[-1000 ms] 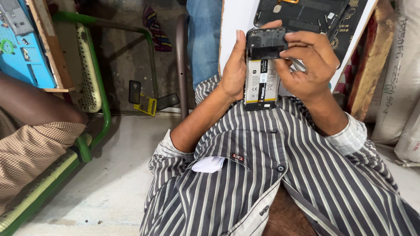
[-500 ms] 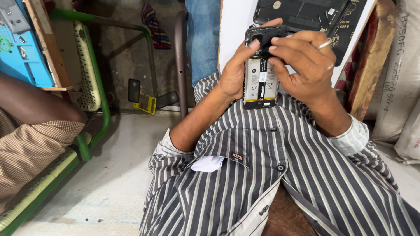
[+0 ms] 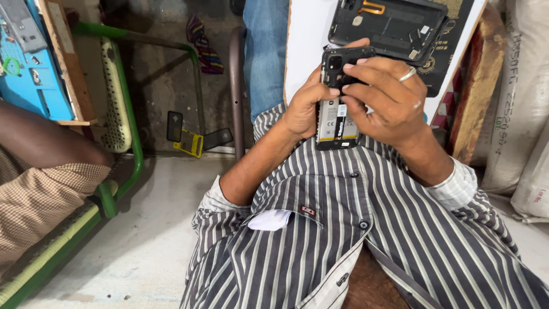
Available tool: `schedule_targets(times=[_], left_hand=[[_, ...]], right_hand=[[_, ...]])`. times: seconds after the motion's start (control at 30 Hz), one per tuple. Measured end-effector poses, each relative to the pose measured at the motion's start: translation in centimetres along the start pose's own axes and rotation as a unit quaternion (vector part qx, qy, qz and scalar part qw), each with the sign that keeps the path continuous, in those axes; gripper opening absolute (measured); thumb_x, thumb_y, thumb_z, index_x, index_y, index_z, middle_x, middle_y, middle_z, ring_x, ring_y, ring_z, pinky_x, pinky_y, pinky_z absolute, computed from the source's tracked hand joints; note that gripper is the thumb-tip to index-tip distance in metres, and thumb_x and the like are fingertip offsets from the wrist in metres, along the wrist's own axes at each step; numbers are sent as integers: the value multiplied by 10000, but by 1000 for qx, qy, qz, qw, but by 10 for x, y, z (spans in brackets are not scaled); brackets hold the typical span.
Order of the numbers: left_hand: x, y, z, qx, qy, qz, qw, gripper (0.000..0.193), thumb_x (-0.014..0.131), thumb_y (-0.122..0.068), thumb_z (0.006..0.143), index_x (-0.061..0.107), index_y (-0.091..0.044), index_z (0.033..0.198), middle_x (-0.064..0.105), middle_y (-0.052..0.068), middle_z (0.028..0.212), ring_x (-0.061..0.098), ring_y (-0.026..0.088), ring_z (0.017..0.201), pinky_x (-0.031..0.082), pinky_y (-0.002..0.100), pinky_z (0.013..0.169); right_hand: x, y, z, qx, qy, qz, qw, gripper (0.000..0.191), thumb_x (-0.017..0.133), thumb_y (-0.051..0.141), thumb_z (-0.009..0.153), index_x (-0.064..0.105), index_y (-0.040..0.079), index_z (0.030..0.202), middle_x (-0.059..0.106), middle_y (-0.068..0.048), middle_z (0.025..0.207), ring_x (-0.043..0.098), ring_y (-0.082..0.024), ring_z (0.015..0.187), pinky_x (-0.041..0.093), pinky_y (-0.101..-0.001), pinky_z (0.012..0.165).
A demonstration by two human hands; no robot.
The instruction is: The person disassembles a smartphone, removes the back cover, and uses tweezers and a screwdriver to adjust internal components. They then reattach the back cover and secure it with screws.
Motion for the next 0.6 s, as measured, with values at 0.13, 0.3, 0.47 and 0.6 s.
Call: schedule_targets(times=[0.13,0.3,0.47,0.6], left_hand=[[-8,1,3,-8,-58,-10,998,585,502,-306,1102,396,-29,1607,571,161,1423,574,207,1313,477,373,1209],[-11,-4,3,13,-85,87,993,525,553,-264,1138,439,-27,1592,599,158,1405,576,203,1356,474,361,1205],[-3,-5,3,7,-66,95,993,580,553,-259,1112,341,-52,1611,668,190,1330,694,253,1199,574,399,1073],[4,-4,3,12,-68,100,993,623,550,-242,1107,278,-44,1631,686,201,1285,736,289,1129,614,421,1022]], right_hand=[[6,8,4,-33,47,-64,996,308,876,368,846,769,80,867,773,-86,1128,695,-268,1140,569,-456,963],[9,-3,-9,-35,30,35,998,412,864,405,831,770,24,958,744,-149,1155,693,-320,1177,572,-483,1017],[-7,-63,-41,164,-128,292,933,187,719,54,1046,681,-51,1196,672,-202,1277,728,-218,1107,638,-306,960],[16,-91,-59,313,-118,387,859,221,686,-5,1059,663,-64,1270,647,-125,1217,691,-143,939,615,-226,767]])
Point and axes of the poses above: each hand's wrist, its own z-axis towards the middle knuckle, its own x-axis out of the palm, y = z × x, the point moved 10 cm from there along z, towards the middle knuckle
